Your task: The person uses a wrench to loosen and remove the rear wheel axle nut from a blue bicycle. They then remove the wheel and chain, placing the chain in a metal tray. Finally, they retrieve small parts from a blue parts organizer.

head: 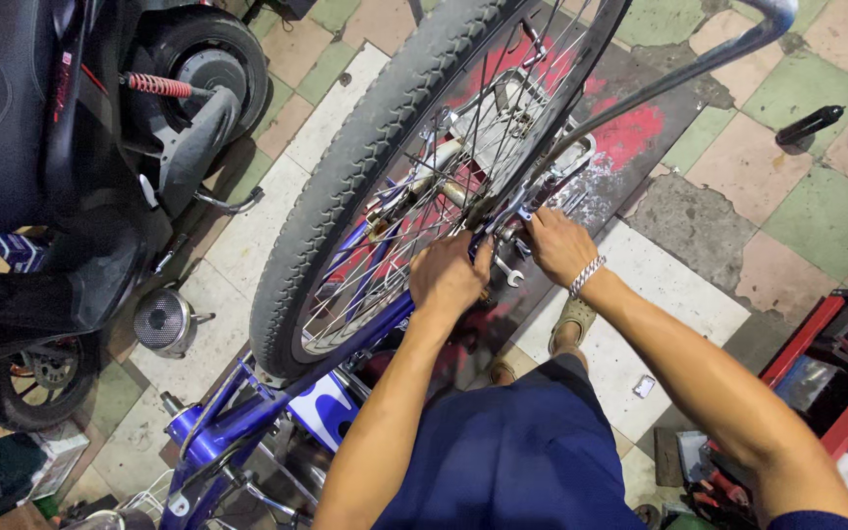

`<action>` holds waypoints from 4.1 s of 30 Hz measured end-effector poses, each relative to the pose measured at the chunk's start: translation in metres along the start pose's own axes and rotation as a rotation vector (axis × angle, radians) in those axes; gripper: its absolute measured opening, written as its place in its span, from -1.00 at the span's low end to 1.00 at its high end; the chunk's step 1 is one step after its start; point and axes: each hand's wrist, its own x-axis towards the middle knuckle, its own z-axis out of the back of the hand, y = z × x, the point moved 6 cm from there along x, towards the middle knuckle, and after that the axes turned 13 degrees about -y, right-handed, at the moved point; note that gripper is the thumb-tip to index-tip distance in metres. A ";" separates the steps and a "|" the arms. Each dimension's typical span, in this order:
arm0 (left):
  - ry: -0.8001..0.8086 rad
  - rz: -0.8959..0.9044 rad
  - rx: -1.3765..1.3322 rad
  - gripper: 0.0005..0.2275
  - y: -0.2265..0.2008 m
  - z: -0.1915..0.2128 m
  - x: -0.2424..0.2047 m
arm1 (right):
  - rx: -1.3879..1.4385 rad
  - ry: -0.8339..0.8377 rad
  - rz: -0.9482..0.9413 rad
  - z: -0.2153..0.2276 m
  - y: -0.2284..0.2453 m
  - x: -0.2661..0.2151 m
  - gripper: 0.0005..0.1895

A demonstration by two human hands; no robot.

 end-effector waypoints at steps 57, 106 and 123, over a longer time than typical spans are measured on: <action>-0.083 -0.012 -0.063 -0.75 -0.001 0.007 0.001 | 0.029 -0.099 0.042 -0.007 -0.002 0.003 -0.79; -0.101 0.013 0.036 -0.62 0.003 -0.006 0.002 | 0.241 0.040 -0.408 0.007 0.008 -0.051 -0.79; -0.056 0.024 -0.015 -0.67 -0.003 0.005 0.000 | 0.024 -0.108 -0.146 0.038 -0.018 0.004 -0.66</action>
